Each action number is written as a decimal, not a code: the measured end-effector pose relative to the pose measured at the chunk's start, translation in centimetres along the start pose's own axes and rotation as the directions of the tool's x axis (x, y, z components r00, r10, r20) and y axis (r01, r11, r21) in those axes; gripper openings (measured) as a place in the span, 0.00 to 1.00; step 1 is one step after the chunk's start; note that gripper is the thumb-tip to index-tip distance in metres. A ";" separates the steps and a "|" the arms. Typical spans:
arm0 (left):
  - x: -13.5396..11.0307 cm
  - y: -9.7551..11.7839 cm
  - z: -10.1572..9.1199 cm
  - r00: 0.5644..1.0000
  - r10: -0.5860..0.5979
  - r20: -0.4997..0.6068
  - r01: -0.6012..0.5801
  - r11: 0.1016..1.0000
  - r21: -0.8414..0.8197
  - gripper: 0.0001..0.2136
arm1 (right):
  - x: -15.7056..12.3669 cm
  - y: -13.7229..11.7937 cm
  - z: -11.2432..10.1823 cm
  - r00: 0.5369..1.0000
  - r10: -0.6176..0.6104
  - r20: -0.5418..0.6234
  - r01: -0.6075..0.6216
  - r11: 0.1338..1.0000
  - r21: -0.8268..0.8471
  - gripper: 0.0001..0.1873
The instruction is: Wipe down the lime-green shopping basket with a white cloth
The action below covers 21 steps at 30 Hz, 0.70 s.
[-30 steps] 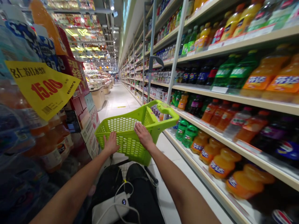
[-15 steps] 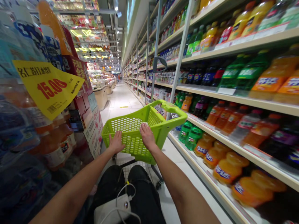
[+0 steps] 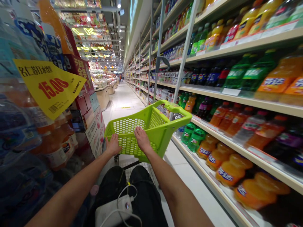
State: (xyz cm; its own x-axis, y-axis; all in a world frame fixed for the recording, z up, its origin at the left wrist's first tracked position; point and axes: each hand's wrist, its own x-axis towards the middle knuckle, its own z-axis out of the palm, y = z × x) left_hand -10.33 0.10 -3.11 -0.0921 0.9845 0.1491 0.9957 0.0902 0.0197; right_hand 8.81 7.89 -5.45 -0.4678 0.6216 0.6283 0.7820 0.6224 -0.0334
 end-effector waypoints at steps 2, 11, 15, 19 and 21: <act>-0.1 -0.7 -0.2 0.999 -0.041 0.009 0.041 0.999 0.001 0.36 | -0.4 0.8 -0.5 1.000 0.027 -0.014 -0.027 1.000 -0.011 0.24; -0.2 -0.4 -1.0 0.998 -0.047 0.048 0.048 0.999 -0.022 0.36 | 1.0 -2.8 1.3 0.999 -0.016 0.035 0.012 0.995 0.096 0.27; 0.2 0.4 -1.3 0.995 0.039 -0.089 -0.044 0.997 -0.056 0.31 | 2.1 -5.2 1.9 0.996 -0.032 0.079 0.022 0.992 0.124 0.31; 1.5 2.1 -1.4 0.977 0.121 -0.173 -0.137 0.987 -0.084 0.26 | 1.6 -5.3 0.9 0.995 0.023 0.098 -0.029 0.997 0.065 0.34; 2.2 3.1 -1.0 0.975 0.159 -0.156 -0.176 0.980 -0.098 0.24 | 1.1 -4.7 0.3 0.994 0.057 0.090 -0.062 0.997 0.048 0.34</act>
State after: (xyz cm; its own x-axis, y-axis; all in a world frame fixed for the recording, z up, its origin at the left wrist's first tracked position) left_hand -7.50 2.42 -1.76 0.0681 0.9507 0.3024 0.9910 -0.0995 0.0897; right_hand 4.48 5.76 -4.88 -0.4574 0.6967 0.5526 0.7887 0.6049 -0.1097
